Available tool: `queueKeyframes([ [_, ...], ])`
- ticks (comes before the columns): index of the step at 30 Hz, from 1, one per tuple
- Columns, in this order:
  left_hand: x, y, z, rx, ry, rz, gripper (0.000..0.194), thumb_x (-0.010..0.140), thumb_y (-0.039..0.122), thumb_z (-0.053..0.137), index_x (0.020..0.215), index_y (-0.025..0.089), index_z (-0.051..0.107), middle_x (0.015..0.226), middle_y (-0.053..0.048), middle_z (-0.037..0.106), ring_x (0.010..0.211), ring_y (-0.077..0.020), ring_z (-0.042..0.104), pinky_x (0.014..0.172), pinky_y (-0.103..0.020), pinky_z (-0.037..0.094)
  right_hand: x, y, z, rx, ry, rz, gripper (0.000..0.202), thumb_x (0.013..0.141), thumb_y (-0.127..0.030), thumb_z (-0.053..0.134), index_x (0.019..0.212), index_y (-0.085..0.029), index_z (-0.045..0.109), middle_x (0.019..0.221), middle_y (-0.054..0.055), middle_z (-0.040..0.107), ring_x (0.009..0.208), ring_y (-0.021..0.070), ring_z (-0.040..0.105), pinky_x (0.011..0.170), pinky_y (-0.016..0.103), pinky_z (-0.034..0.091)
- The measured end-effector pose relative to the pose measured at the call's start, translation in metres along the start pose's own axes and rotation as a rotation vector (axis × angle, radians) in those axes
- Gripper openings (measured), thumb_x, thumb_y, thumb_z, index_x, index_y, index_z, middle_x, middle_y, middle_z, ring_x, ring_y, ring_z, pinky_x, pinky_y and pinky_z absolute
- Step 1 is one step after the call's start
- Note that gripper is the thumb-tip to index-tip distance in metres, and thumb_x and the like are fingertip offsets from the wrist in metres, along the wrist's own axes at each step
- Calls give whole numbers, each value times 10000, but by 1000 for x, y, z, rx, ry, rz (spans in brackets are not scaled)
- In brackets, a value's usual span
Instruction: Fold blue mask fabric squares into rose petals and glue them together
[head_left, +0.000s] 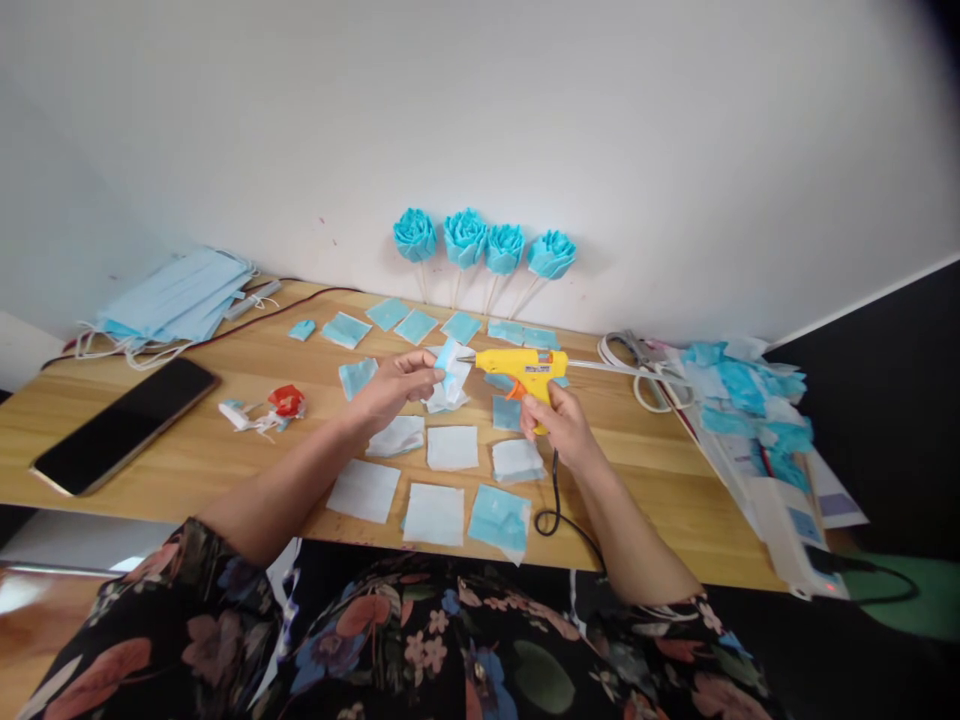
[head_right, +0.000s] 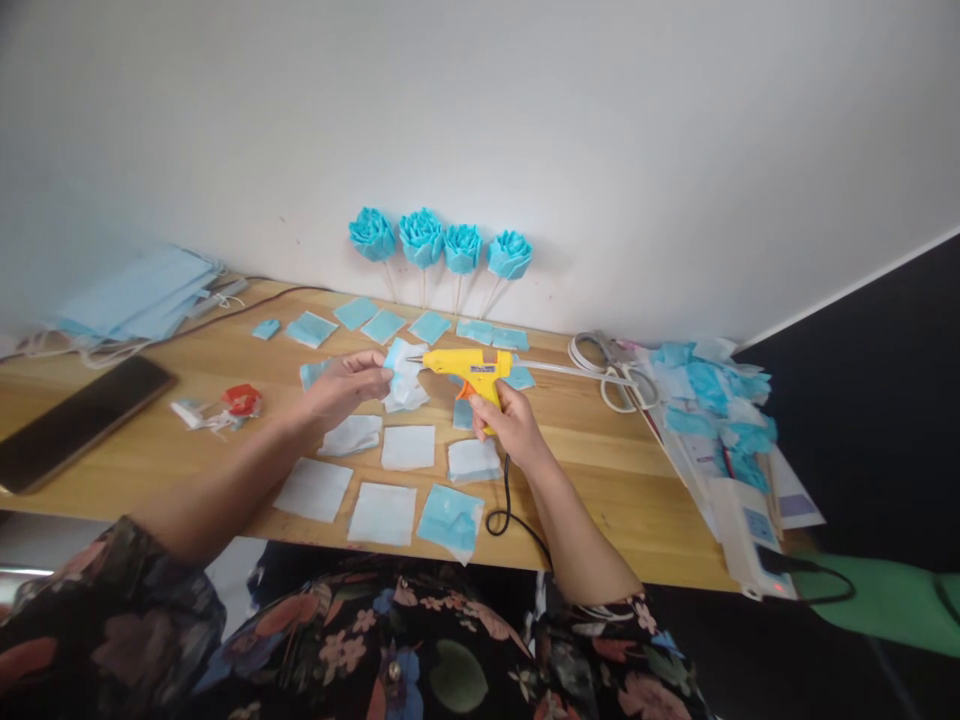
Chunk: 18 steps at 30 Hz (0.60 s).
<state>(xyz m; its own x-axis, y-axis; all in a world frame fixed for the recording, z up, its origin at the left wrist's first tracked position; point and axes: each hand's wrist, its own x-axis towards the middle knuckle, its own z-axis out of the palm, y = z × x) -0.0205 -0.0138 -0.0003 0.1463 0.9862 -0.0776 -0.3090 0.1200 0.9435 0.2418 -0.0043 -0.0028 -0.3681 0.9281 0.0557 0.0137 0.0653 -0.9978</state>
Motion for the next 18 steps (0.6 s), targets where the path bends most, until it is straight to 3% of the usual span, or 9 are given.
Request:
queueKeyframes([
  [18, 3, 0, -1, -78, 56, 19, 340, 649, 360, 851, 696, 179, 568, 490, 83, 390, 472, -63, 350, 529, -244, 271, 0, 0, 0, -8, 11, 19, 404, 804, -554, 710, 708, -215, 512, 512, -61, 553, 407, 93, 494, 452, 251, 409],
])
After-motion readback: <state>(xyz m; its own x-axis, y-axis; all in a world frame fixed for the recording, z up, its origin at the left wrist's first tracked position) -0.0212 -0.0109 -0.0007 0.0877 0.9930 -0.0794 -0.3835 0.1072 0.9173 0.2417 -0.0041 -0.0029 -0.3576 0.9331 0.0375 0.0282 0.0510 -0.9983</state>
